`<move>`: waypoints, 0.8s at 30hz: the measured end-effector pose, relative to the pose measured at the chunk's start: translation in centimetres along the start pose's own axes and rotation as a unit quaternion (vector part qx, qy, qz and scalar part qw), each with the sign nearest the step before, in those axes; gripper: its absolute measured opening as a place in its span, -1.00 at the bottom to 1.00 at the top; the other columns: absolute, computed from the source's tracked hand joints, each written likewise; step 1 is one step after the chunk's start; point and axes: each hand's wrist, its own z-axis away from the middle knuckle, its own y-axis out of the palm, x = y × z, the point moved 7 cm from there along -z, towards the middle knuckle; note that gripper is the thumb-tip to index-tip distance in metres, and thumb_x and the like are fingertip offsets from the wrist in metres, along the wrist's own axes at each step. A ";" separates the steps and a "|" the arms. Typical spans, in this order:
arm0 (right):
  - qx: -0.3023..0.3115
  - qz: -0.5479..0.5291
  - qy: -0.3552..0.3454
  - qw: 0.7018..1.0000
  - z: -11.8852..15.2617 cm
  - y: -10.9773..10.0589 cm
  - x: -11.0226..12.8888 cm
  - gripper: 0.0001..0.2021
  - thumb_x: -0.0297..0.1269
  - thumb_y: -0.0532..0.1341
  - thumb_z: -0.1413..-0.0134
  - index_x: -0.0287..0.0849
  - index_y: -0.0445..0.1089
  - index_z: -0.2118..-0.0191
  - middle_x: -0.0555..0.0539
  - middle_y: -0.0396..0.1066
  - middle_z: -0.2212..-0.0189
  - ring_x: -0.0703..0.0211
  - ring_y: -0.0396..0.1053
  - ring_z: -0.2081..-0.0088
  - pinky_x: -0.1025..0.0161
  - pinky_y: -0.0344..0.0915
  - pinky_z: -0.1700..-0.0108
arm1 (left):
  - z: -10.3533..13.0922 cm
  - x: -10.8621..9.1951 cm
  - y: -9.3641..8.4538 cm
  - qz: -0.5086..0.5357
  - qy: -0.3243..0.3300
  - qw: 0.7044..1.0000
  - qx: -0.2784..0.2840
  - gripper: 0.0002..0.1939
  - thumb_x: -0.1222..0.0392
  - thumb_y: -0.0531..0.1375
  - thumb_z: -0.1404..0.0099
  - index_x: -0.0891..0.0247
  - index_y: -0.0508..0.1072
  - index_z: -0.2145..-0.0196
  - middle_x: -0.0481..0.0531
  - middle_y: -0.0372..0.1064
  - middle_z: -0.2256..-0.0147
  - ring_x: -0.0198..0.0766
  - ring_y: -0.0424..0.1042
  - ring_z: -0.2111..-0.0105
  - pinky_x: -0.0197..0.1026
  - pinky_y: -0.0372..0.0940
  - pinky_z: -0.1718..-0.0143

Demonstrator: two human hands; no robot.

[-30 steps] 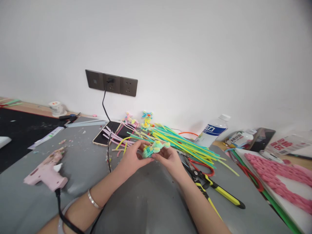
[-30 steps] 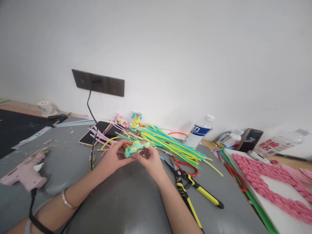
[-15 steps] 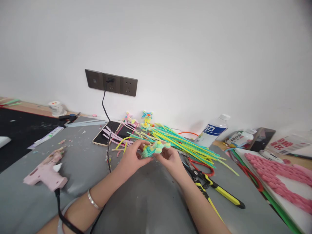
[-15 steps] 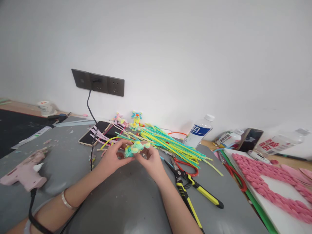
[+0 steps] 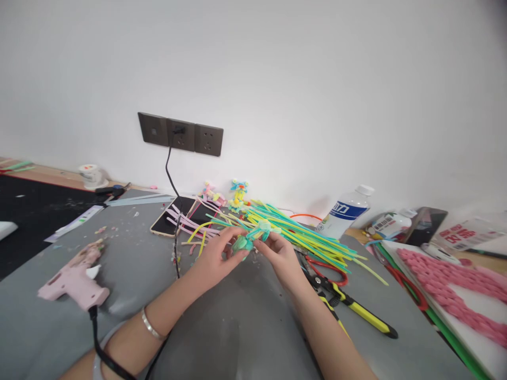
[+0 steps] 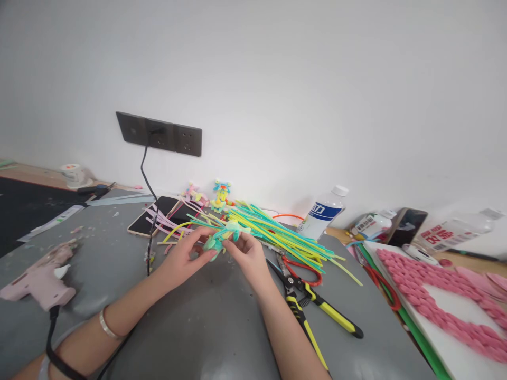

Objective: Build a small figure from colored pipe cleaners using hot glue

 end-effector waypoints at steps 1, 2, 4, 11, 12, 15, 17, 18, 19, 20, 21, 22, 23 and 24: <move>0.000 -0.003 0.001 1.000 0.0 0.0 0.0 -0.66 0.02 0.45 0.14 -0.13 0.52 0.34 -0.07 0.59 0.34 0.00 0.50 0.25 0.11 0.41 0.12 | 0.0 -0.1 0.0 -0.002 0.004 1.000 0.003 -0.73 0.18 0.18 -0.33 0.22 0.37 0.02 0.13 0.40 0.10 -0.17 0.43 0.17 -0.26 0.38 0.34; 0.000 -0.004 0.002 1.000 0.0 0.0 -0.1 -0.66 0.03 0.45 0.14 -0.13 0.52 0.34 -0.07 0.59 0.34 0.01 0.50 0.25 0.11 0.41 0.13 | 0.0 -0.1 0.1 -0.001 0.007 1.000 0.005 -0.74 0.18 0.17 -0.34 0.22 0.37 0.02 0.13 0.40 0.10 -0.17 0.42 0.18 -0.26 0.38 0.34; 0.003 -0.001 0.001 1.000 0.0 0.1 -0.2 -0.65 0.03 0.45 0.13 -0.14 0.52 0.33 -0.08 0.59 0.33 0.00 0.50 0.24 0.12 0.40 0.13 | 0.1 -0.2 0.0 0.004 0.010 1.000 0.006 -0.75 0.17 0.15 -0.36 0.22 0.37 0.02 0.12 0.39 0.11 -0.18 0.42 0.19 -0.26 0.38 0.33; 0.010 0.021 -0.004 1.000 0.0 0.0 -0.3 -0.65 0.05 0.42 0.08 -0.15 0.51 0.32 -0.09 0.57 0.35 -0.01 0.50 0.24 0.13 0.40 0.16 | 0.2 -0.1 0.0 0.014 0.011 1.000 0.004 -0.78 0.16 0.13 -0.37 0.20 0.36 0.03 0.11 0.37 0.11 -0.19 0.43 0.20 -0.26 0.38 0.31; 0.011 0.019 -0.002 1.000 0.0 0.0 -0.4 -0.65 0.04 0.42 0.07 -0.15 0.51 0.31 -0.09 0.57 0.34 -0.01 0.51 0.23 0.12 0.41 0.15 | 0.2 0.0 0.0 0.018 0.008 1.000 0.002 -0.78 0.16 0.13 -0.37 0.20 0.35 0.04 0.11 0.37 0.11 -0.17 0.43 0.18 -0.26 0.38 0.30; 0.016 0.007 -0.006 1.000 0.0 0.3 -0.2 -0.65 0.02 0.43 0.07 -0.14 0.51 0.26 -0.10 0.58 0.31 -0.02 0.52 0.21 0.11 0.42 0.12 | 0.2 0.1 0.1 0.033 -0.005 0.999 0.004 -0.78 0.15 0.12 -0.38 0.20 0.35 0.04 0.12 0.37 0.11 -0.15 0.41 0.15 -0.25 0.39 0.28; 0.017 -0.003 -0.018 1.000 -0.1 0.4 -0.1 -0.66 0.00 0.43 0.07 -0.12 0.51 0.23 -0.10 0.58 0.29 -0.02 0.52 0.19 0.11 0.42 0.11 | 0.2 0.1 0.3 0.048 -0.015 0.999 0.010 -0.77 0.14 0.11 -0.39 0.20 0.35 0.03 0.12 0.36 0.12 -0.15 0.40 0.15 -0.23 0.40 0.27; 0.017 -0.005 -0.025 1.000 -0.1 0.4 0.0 -0.66 -0.01 0.43 0.06 -0.11 0.51 0.23 -0.10 0.58 0.27 -0.02 0.52 0.18 0.11 0.42 0.10 | 0.2 0.1 0.3 0.058 -0.020 0.998 0.011 -0.77 0.13 0.11 -0.39 0.20 0.35 0.03 0.12 0.36 0.12 -0.15 0.39 0.15 -0.23 0.40 0.28; 0.015 -0.007 -0.029 0.999 -0.1 0.4 0.0 -0.67 -0.02 0.43 0.06 -0.11 0.50 0.23 -0.10 0.58 0.27 -0.01 0.52 0.19 0.11 0.42 0.10 | 0.2 0.2 0.4 0.068 -0.025 0.997 0.013 -0.77 0.12 0.11 -0.39 0.20 0.36 0.04 0.12 0.35 0.13 -0.14 0.38 0.15 -0.23 0.40 0.29; 0.012 -0.007 -0.033 0.999 -0.1 0.3 0.0 -0.68 -0.03 0.42 0.06 -0.11 0.50 0.23 -0.10 0.57 0.27 0.00 0.51 0.19 0.11 0.42 0.11 | 0.2 0.2 0.4 0.080 -0.031 0.996 0.015 -0.78 0.10 0.11 -0.39 0.20 0.36 0.05 0.12 0.34 0.13 -0.14 0.38 0.15 -0.24 0.40 0.31; 0.007 -0.007 -0.036 0.999 -0.1 0.2 -0.1 -0.69 -0.04 0.42 0.05 -0.11 0.49 0.24 -0.09 0.57 0.28 0.02 0.51 0.21 0.12 0.42 0.12 | 0.2 0.4 0.5 0.093 -0.038 0.995 0.017 -0.77 0.08 0.11 -0.39 0.20 0.37 0.06 0.12 0.34 0.13 -0.13 0.38 0.15 -0.24 0.40 0.32; 0.002 -0.005 -0.038 0.999 -0.1 0.0 -0.2 -0.70 -0.05 0.42 0.05 -0.11 0.48 0.26 -0.08 0.56 0.29 0.04 0.50 0.23 0.14 0.42 0.14 | 0.2 0.5 0.6 0.108 -0.047 0.993 0.019 -0.77 0.06 0.12 -0.39 0.20 0.37 0.07 0.13 0.33 0.12 -0.12 0.38 0.14 -0.23 0.41 0.32; -0.001 -0.001 -0.041 0.999 -0.1 -0.1 -0.3 -0.71 -0.05 0.42 0.04 -0.11 0.47 0.28 -0.07 0.55 0.31 0.06 0.50 0.25 0.15 0.42 0.16 | 0.2 0.7 0.7 0.122 -0.056 0.991 0.020 -0.75 0.04 0.13 -0.38 0.19 0.37 0.06 0.13 0.33 0.11 -0.12 0.39 0.13 -0.23 0.42 0.31; -0.003 0.004 -0.045 0.999 -0.1 -0.1 -0.4 -0.72 -0.05 0.41 0.03 -0.11 0.45 0.30 -0.05 0.54 0.32 0.07 0.49 0.27 0.16 0.42 0.19 | 0.2 1.0 0.8 0.135 -0.065 0.988 0.020 -0.73 0.02 0.14 -0.37 0.18 0.36 0.05 0.13 0.34 0.11 -0.11 0.39 0.12 -0.22 0.43 0.30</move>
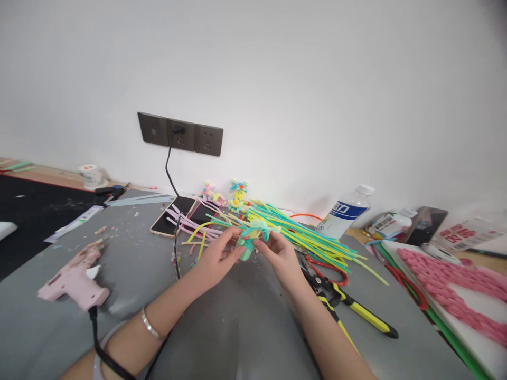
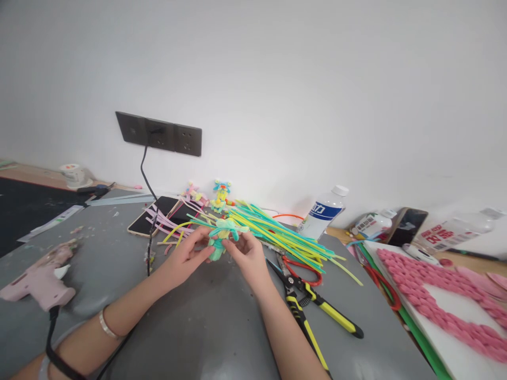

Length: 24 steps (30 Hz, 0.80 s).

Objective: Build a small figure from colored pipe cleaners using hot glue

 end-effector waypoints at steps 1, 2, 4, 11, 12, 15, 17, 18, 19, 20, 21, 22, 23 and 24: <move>-0.001 0.006 -0.007 1.000 0.0 0.0 -0.1 -0.72 -0.04 0.41 0.03 -0.11 0.43 0.32 -0.05 0.53 0.34 0.09 0.48 0.29 0.18 0.42 0.23 | 0.0 0.2 0.0 0.012 -0.008 1.000 -0.001 -0.71 0.01 0.14 -0.37 0.17 0.36 0.04 0.12 0.35 0.11 -0.11 0.40 0.12 -0.21 0.43 0.29; -0.002 0.014 -0.016 1.000 0.0 0.0 -0.1 -0.72 -0.04 0.40 0.02 -0.11 0.42 0.34 -0.04 0.51 0.36 0.10 0.47 0.31 0.19 0.42 0.26 | 0.0 0.5 0.0 0.022 -0.016 1.000 -0.002 -0.70 -0.01 0.15 -0.37 0.17 0.36 0.02 0.11 0.37 0.12 -0.12 0.40 0.13 -0.21 0.43 0.28; -0.005 0.037 -0.036 0.999 0.0 0.0 0.0 -0.71 -0.03 0.39 0.02 -0.11 0.41 0.35 -0.04 0.48 0.39 0.12 0.44 0.35 0.22 0.39 0.32 | -0.1 0.8 0.0 0.036 -0.030 0.999 -0.006 -0.68 -0.04 0.15 -0.36 0.16 0.36 0.03 0.09 0.39 0.14 -0.14 0.42 0.15 -0.22 0.43 0.28; 0.005 0.141 -0.094 0.986 0.5 0.8 0.9 -0.80 -0.12 0.33 -0.06 -0.13 0.43 0.28 -0.06 0.44 0.35 0.15 0.37 0.36 0.26 0.35 0.36 | -0.1 1.7 -0.2 0.081 -0.079 0.992 -0.051 -0.62 -0.13 0.28 -0.24 0.19 0.32 0.19 -0.01 0.44 0.26 -0.27 0.44 0.34 -0.27 0.39 0.36; 0.009 0.144 -0.097 0.985 0.5 0.9 1.0 -0.81 -0.13 0.33 -0.06 -0.13 0.43 0.28 -0.07 0.44 0.33 0.15 0.37 0.34 0.26 0.36 0.35 | -0.2 1.9 -0.2 0.091 -0.086 0.990 -0.059 -0.59 -0.14 0.29 -0.21 0.20 0.32 0.20 0.00 0.44 0.25 -0.26 0.44 0.34 -0.27 0.39 0.38; 0.016 0.148 -0.100 0.984 0.6 1.1 1.3 -0.83 -0.15 0.32 -0.08 -0.13 0.42 0.29 -0.09 0.45 0.29 0.13 0.39 0.31 0.25 0.37 0.34 | -0.3 2.3 -0.1 0.114 -0.097 0.987 -0.064 -0.54 -0.16 0.32 -0.15 0.22 0.34 0.19 0.05 0.44 0.21 -0.23 0.44 0.31 -0.28 0.39 0.46; 0.017 0.152 -0.103 0.983 0.7 1.2 1.5 -0.83 -0.16 0.31 -0.10 -0.12 0.43 0.27 -0.10 0.45 0.28 0.11 0.39 0.29 0.24 0.38 0.33 | -0.3 2.3 -0.1 0.114 -0.100 0.986 -0.066 -0.53 -0.14 0.34 -0.13 0.24 0.36 0.19 0.06 0.43 0.22 -0.23 0.43 0.32 -0.29 0.39 0.49; 0.019 0.156 -0.106 0.982 0.8 1.2 1.6 -0.84 -0.16 0.31 -0.11 -0.12 0.43 0.26 -0.10 0.45 0.28 0.10 0.39 0.29 0.23 0.38 0.32 | -0.3 2.3 -0.2 0.111 -0.101 0.986 -0.070 -0.53 -0.13 0.35 -0.12 0.25 0.37 0.20 0.05 0.42 0.24 -0.24 0.42 0.33 -0.29 0.39 0.50; 0.021 0.162 -0.109 0.980 0.8 1.3 1.7 -0.84 -0.15 0.30 -0.12 -0.12 0.43 0.26 -0.10 0.45 0.28 0.10 0.38 0.29 0.23 0.38 0.31 | -0.3 2.3 -0.3 0.109 -0.101 0.986 -0.074 -0.54 -0.12 0.36 -0.11 0.26 0.38 0.21 0.04 0.40 0.26 -0.25 0.41 0.34 -0.29 0.39 0.51; 0.023 0.169 -0.113 0.979 0.9 1.3 1.8 -0.84 -0.15 0.29 -0.14 -0.12 0.44 0.25 -0.10 0.45 0.29 0.10 0.37 0.30 0.22 0.38 0.31 | -0.3 2.3 -0.3 0.109 -0.102 0.986 -0.077 -0.55 -0.12 0.36 -0.10 0.26 0.38 0.23 0.03 0.39 0.28 -0.25 0.41 0.35 -0.30 0.39 0.52; 0.024 0.176 -0.117 0.977 0.9 1.4 1.9 -0.84 -0.15 0.28 -0.15 -0.12 0.44 0.25 -0.10 0.45 0.30 0.11 0.37 0.32 0.22 0.38 0.31 | -0.3 2.2 -0.4 0.111 -0.103 0.985 -0.080 -0.55 -0.11 0.37 -0.09 0.26 0.38 0.24 0.02 0.38 0.30 -0.25 0.40 0.35 -0.29 0.39 0.52; 0.027 0.179 -0.120 0.976 1.0 1.5 2.0 -0.84 -0.15 0.28 -0.16 -0.12 0.44 0.26 -0.09 0.44 0.30 0.11 0.36 0.32 0.22 0.38 0.31 | -0.3 2.2 -0.4 0.113 -0.105 0.985 -0.081 -0.54 -0.12 0.38 -0.08 0.26 0.38 0.24 0.02 0.38 0.29 -0.25 0.40 0.35 -0.29 0.40 0.52; 0.029 0.179 -0.124 0.976 1.0 1.6 2.1 -0.85 -0.15 0.27 -0.17 -0.12 0.44 0.27 -0.09 0.44 0.31 0.12 0.36 0.32 0.22 0.38 0.32 | -0.3 2.2 -0.4 0.115 -0.106 0.984 -0.080 -0.53 -0.12 0.38 -0.08 0.26 0.38 0.23 0.03 0.38 0.28 -0.24 0.40 0.34 -0.28 0.41 0.52; 0.031 0.174 -0.126 0.976 1.0 1.6 2.2 -0.85 -0.16 0.26 -0.18 -0.12 0.44 0.27 -0.09 0.43 0.32 0.11 0.36 0.32 0.23 0.38 0.33 | -0.3 2.2 -0.4 0.117 -0.107 0.984 -0.079 -0.52 -0.13 0.38 -0.07 0.26 0.38 0.23 0.04 0.39 0.27 -0.24 0.39 0.34 -0.27 0.42 0.52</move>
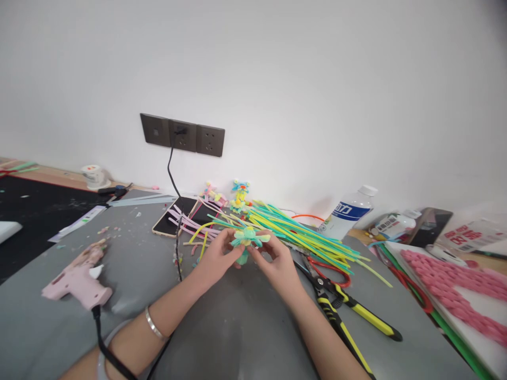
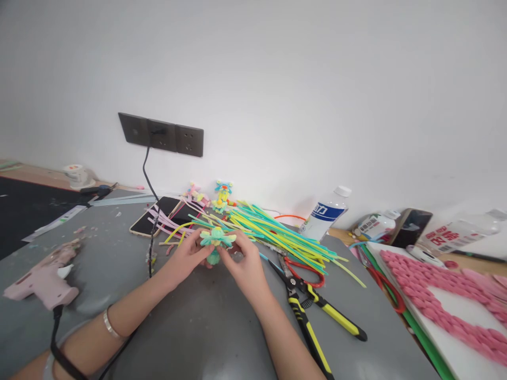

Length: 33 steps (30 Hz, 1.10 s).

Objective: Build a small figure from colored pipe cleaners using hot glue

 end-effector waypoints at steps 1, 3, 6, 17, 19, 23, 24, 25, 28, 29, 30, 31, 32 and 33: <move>0.000 -0.007 -0.001 1.000 0.0 0.0 0.1 -0.86 -0.17 0.26 -0.19 -0.12 0.43 0.28 -0.09 0.43 0.32 0.11 0.37 0.31 0.24 0.39 0.33 | 0.0 0.0 0.0 0.001 -0.001 1.000 0.002 -0.51 -0.14 0.38 -0.07 0.26 0.38 0.22 0.05 0.39 0.26 -0.25 0.39 0.35 -0.27 0.43 0.51; 0.002 -0.020 -0.002 1.000 0.0 0.1 0.2 -0.87 -0.19 0.26 -0.19 -0.11 0.43 0.30 -0.08 0.42 0.32 0.11 0.38 0.30 0.24 0.40 0.33 | 0.0 0.0 0.0 0.000 -0.002 1.000 0.006 -0.51 -0.14 0.37 -0.08 0.26 0.37 0.22 0.05 0.40 0.25 -0.26 0.39 0.36 -0.26 0.43 0.50; 0.003 -0.023 0.000 1.000 -0.1 0.1 0.4 -0.88 -0.20 0.25 -0.19 -0.12 0.44 0.31 -0.10 0.41 0.31 0.10 0.38 0.29 0.24 0.41 0.34 | 0.1 0.1 0.1 0.001 0.000 1.000 0.012 -0.52 -0.14 0.37 -0.09 0.25 0.36 0.22 0.02 0.38 0.27 -0.27 0.39 0.37 -0.25 0.44 0.49; 0.000 -0.008 0.012 1.000 0.0 0.2 0.7 -0.85 -0.18 0.24 -0.18 -0.13 0.45 0.33 -0.10 0.44 0.32 0.11 0.41 0.32 0.25 0.42 0.35 | 0.1 0.1 0.1 0.008 -0.016 1.000 0.005 -0.57 -0.03 0.39 -0.05 0.22 0.29 0.28 -0.09 0.30 0.38 -0.33 0.33 0.44 -0.26 0.41 0.49; 0.003 -0.010 0.014 1.000 0.0 0.2 0.8 -0.87 -0.20 0.23 -0.17 -0.12 0.45 0.33 -0.09 0.46 0.31 0.11 0.42 0.31 0.26 0.42 0.34 | 0.1 0.2 0.0 0.009 -0.016 1.000 0.001 -0.59 0.01 0.39 -0.05 0.21 0.30 0.28 -0.09 0.30 0.38 -0.32 0.34 0.43 -0.26 0.41 0.49; 0.002 -0.002 0.013 1.000 0.1 0.2 0.8 -0.87 -0.21 0.22 -0.17 -0.13 0.45 0.32 -0.10 0.48 0.30 0.10 0.43 0.30 0.25 0.43 0.32 | 0.0 0.4 0.0 0.013 -0.023 1.000 -0.003 -0.60 0.06 0.40 -0.03 0.21 0.31 0.28 -0.09 0.32 0.38 -0.29 0.37 0.40 -0.25 0.42 0.48; 0.001 0.002 0.010 1.000 0.1 0.2 0.9 -0.87 -0.21 0.22 -0.17 -0.13 0.45 0.31 -0.10 0.48 0.30 0.09 0.43 0.29 0.25 0.42 0.31 | 0.1 0.4 -0.1 0.013 -0.024 1.000 -0.004 -0.59 0.06 0.40 -0.02 0.21 0.32 0.27 -0.09 0.33 0.38 -0.28 0.38 0.40 -0.25 0.42 0.48; -0.001 0.007 0.006 1.000 0.2 0.2 0.9 -0.88 -0.22 0.22 -0.18 -0.13 0.45 0.31 -0.10 0.48 0.30 0.09 0.43 0.29 0.25 0.42 0.31 | 0.1 0.4 -0.1 0.013 -0.025 1.000 -0.006 -0.59 0.06 0.40 -0.02 0.22 0.32 0.26 -0.08 0.33 0.37 -0.27 0.39 0.39 -0.25 0.42 0.48; -0.004 0.024 -0.009 1.000 0.3 0.2 1.1 -0.90 -0.27 0.20 -0.19 -0.13 0.44 0.30 -0.09 0.46 0.31 0.11 0.41 0.32 0.25 0.40 0.32 | 0.1 0.3 -0.2 0.011 -0.028 0.999 -0.014 -0.57 0.04 0.41 -0.02 0.22 0.34 0.23 -0.05 0.37 0.33 -0.23 0.41 0.34 -0.24 0.44 0.47; -0.002 0.031 -0.015 0.999 0.3 0.2 1.1 -0.90 -0.29 0.19 -0.19 -0.13 0.44 0.31 -0.09 0.45 0.31 0.12 0.40 0.33 0.25 0.40 0.32 | 0.2 0.3 -0.2 0.010 -0.029 0.999 -0.016 -0.56 0.03 0.41 -0.02 0.21 0.34 0.23 -0.04 0.38 0.32 -0.22 0.42 0.33 -0.24 0.44 0.47; 0.000 0.038 -0.021 0.999 0.3 0.2 1.2 -0.90 -0.31 0.18 -0.20 -0.13 0.43 0.31 -0.09 0.44 0.31 0.12 0.40 0.33 0.25 0.40 0.32 | 0.2 0.3 -0.2 0.011 -0.030 0.999 -0.017 -0.56 0.01 0.41 -0.02 0.21 0.34 0.23 -0.03 0.38 0.31 -0.21 0.43 0.31 -0.23 0.45 0.47; 0.003 0.044 -0.026 0.999 0.4 0.3 1.2 -0.90 -0.32 0.17 -0.20 -0.13 0.42 0.31 -0.10 0.44 0.31 0.12 0.39 0.32 0.24 0.40 0.31 | 0.3 0.3 -0.2 0.012 -0.031 0.999 -0.017 -0.55 0.00 0.41 -0.02 0.21 0.34 0.24 -0.02 0.39 0.30 -0.20 0.43 0.30 -0.23 0.45 0.46; 0.006 0.051 -0.032 0.998 0.4 0.3 1.3 -0.90 -0.34 0.16 -0.21 -0.13 0.42 0.32 -0.10 0.43 0.30 0.12 0.39 0.31 0.25 0.40 0.31 | 0.3 0.2 -0.2 0.014 -0.031 0.999 -0.017 -0.55 -0.01 0.42 -0.02 0.21 0.34 0.25 -0.02 0.40 0.30 -0.19 0.44 0.29 -0.23 0.45 0.46; 0.008 0.057 -0.038 0.998 0.4 0.3 1.4 -0.89 -0.34 0.16 -0.21 -0.12 0.41 0.33 -0.11 0.43 0.30 0.11 0.38 0.30 0.25 0.39 0.31 | 0.3 0.2 -0.1 0.017 -0.030 0.999 -0.016 -0.55 -0.03 0.42 -0.02 0.21 0.34 0.25 -0.01 0.40 0.29 -0.18 0.45 0.28 -0.22 0.45 0.44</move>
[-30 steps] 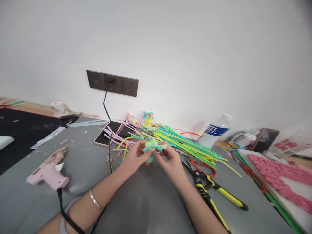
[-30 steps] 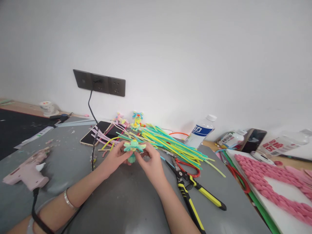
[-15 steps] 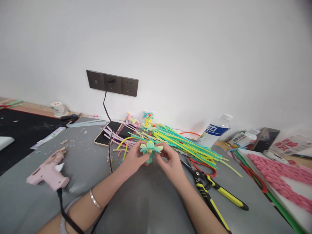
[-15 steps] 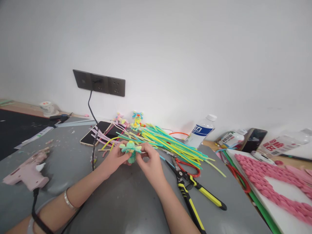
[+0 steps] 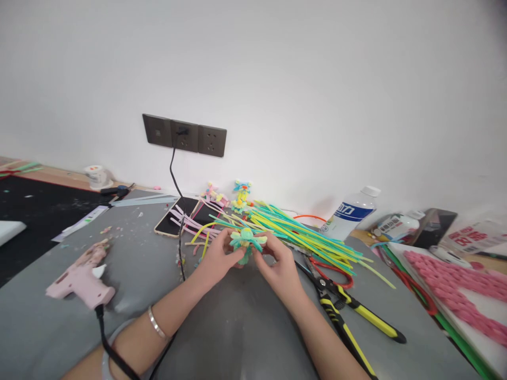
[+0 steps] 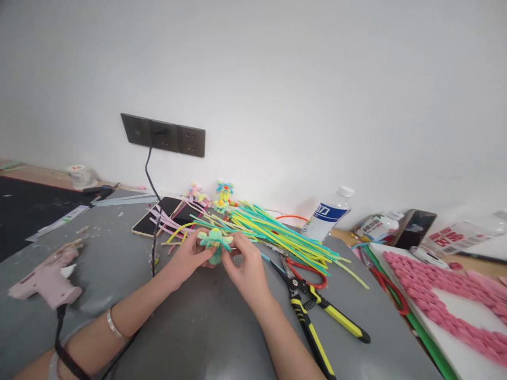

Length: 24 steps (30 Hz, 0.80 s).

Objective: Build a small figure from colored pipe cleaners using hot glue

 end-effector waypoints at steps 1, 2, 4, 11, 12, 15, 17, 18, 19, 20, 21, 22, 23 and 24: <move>0.000 0.007 -0.005 1.000 0.0 0.0 0.0 -0.89 -0.35 0.16 -0.21 -0.12 0.40 0.34 -0.11 0.42 0.30 0.11 0.38 0.29 0.25 0.39 0.32 | 0.0 0.0 0.0 0.004 0.000 1.000 0.001 -0.55 -0.04 0.41 -0.03 0.21 0.34 0.25 -0.01 0.41 0.28 -0.17 0.46 0.27 -0.22 0.46 0.43; 0.000 0.015 -0.009 1.000 0.0 -0.1 0.1 -0.88 -0.35 0.16 -0.21 -0.12 0.39 0.36 -0.11 0.41 0.31 0.11 0.37 0.29 0.26 0.38 0.34 | 0.0 0.0 0.0 0.008 0.001 1.000 0.001 -0.54 -0.06 0.41 -0.04 0.21 0.33 0.24 0.00 0.42 0.26 -0.17 0.47 0.26 -0.21 0.46 0.42; 0.001 0.031 -0.014 0.999 -0.1 -0.2 0.1 -0.87 -0.34 0.17 -0.21 -0.12 0.38 0.38 -0.10 0.40 0.33 0.12 0.36 0.31 0.27 0.36 0.37 | 0.0 0.0 0.0 0.012 0.003 1.000 -0.003 -0.50 -0.08 0.40 -0.06 0.20 0.31 0.20 0.03 0.45 0.21 -0.18 0.48 0.24 -0.21 0.46 0.40; 0.014 0.063 -0.039 0.997 -0.1 -0.4 0.2 -0.84 -0.33 0.20 -0.21 -0.12 0.35 0.42 -0.09 0.41 0.33 0.14 0.34 0.34 0.26 0.31 0.35 | -0.2 0.0 -0.3 0.001 0.011 1.000 -0.011 -0.47 -0.11 0.40 -0.05 0.22 0.31 0.17 0.07 0.46 0.17 -0.14 0.50 0.19 -0.23 0.45 0.40; 0.016 0.060 -0.037 0.997 -0.2 -0.4 0.2 -0.84 -0.32 0.22 -0.20 -0.12 0.36 0.43 -0.09 0.40 0.34 0.14 0.33 0.35 0.25 0.31 0.35 | -0.2 -0.1 -0.3 -0.001 0.011 1.000 -0.011 -0.48 -0.11 0.40 -0.06 0.21 0.31 0.18 0.07 0.46 0.17 -0.14 0.50 0.18 -0.23 0.45 0.40; 0.026 0.039 -0.024 0.999 -0.3 -0.6 0.1 -0.86 -0.26 0.27 -0.17 -0.12 0.41 0.41 -0.09 0.38 0.36 0.11 0.33 0.35 0.24 0.31 0.34 | -0.3 -0.1 -0.3 0.006 0.014 1.000 -0.009 -0.48 -0.10 0.40 -0.06 0.21 0.30 0.18 0.05 0.47 0.17 -0.17 0.50 0.21 -0.22 0.46 0.40; 0.036 0.010 -0.008 0.999 -0.5 -0.6 0.0 -0.85 -0.20 0.26 -0.18 -0.12 0.45 0.38 -0.12 0.39 0.31 0.08 0.37 0.29 0.22 0.36 0.31 | -0.3 -0.2 -0.3 0.016 0.019 1.000 -0.010 -0.47 -0.09 0.41 -0.06 0.20 0.29 0.16 0.06 0.48 0.14 -0.18 0.49 0.22 -0.21 0.47 0.39; 0.038 -0.006 0.001 0.999 -0.6 -0.7 -0.2 -0.83 -0.17 0.25 -0.19 -0.12 0.46 0.38 -0.14 0.40 0.29 0.07 0.38 0.26 0.21 0.38 0.30 | -0.3 -0.2 -0.3 0.020 0.021 1.000 -0.009 -0.45 -0.08 0.41 -0.06 0.20 0.28 0.15 0.07 0.48 0.13 -0.18 0.49 0.22 -0.20 0.48 0.38; 0.038 -0.023 0.010 0.999 -0.6 -0.8 -0.3 -0.80 -0.14 0.25 -0.19 -0.12 0.47 0.38 -0.15 0.41 0.28 0.05 0.39 0.23 0.21 0.41 0.29 | -0.3 -0.2 -0.3 0.022 0.021 0.999 -0.008 -0.45 -0.08 0.41 -0.06 0.20 0.28 0.13 0.08 0.48 0.12 -0.18 0.49 0.22 -0.19 0.48 0.38; 0.034 -0.038 0.020 0.999 -0.7 -0.9 -0.5 -0.78 -0.12 0.25 -0.19 -0.12 0.47 0.40 -0.15 0.41 0.27 0.04 0.40 0.22 0.21 0.42 0.30 | -0.3 -0.2 -0.3 0.023 0.021 0.999 -0.007 -0.44 -0.07 0.41 -0.06 0.20 0.28 0.12 0.09 0.48 0.12 -0.18 0.49 0.22 -0.18 0.49 0.37; 0.029 -0.051 0.028 0.998 -0.7 -1.0 -0.7 -0.77 -0.10 0.27 -0.16 -0.12 0.47 0.41 -0.15 0.42 0.28 0.03 0.40 0.22 0.21 0.43 0.31 | -0.3 -0.2 -0.3 0.023 0.020 1.000 -0.005 -0.44 -0.07 0.42 -0.06 0.21 0.28 0.12 0.09 0.47 0.12 -0.18 0.48 0.22 -0.18 0.49 0.37; 0.026 -0.061 0.035 0.997 -0.7 -1.0 -0.9 -0.76 -0.08 0.29 -0.14 -0.12 0.47 0.42 -0.16 0.42 0.28 0.03 0.41 0.22 0.21 0.44 0.31 | -0.3 -0.2 -0.3 0.022 0.019 1.000 -0.004 -0.44 -0.07 0.42 -0.06 0.21 0.28 0.13 0.08 0.47 0.14 -0.18 0.48 0.22 -0.18 0.49 0.37; 0.023 -0.069 0.040 0.997 -0.7 -1.1 -1.0 -0.76 -0.07 0.31 -0.11 -0.12 0.48 0.43 -0.16 0.42 0.27 0.03 0.42 0.22 0.20 0.44 0.32 | -0.2 -0.2 -0.3 0.021 0.018 1.000 -0.002 -0.44 -0.08 0.41 -0.06 0.22 0.28 0.13 0.07 0.47 0.16 -0.19 0.47 0.22 -0.18 0.49 0.37; 0.021 -0.075 0.044 0.996 -0.8 -1.2 -1.1 -0.76 -0.06 0.32 -0.10 -0.12 0.48 0.43 -0.16 0.42 0.26 0.02 0.42 0.22 0.20 0.45 0.32 | -0.2 -0.3 -0.2 0.021 0.017 1.000 0.001 -0.44 -0.08 0.41 -0.06 0.22 0.28 0.14 0.06 0.46 0.17 -0.19 0.46 0.22 -0.18 0.49 0.36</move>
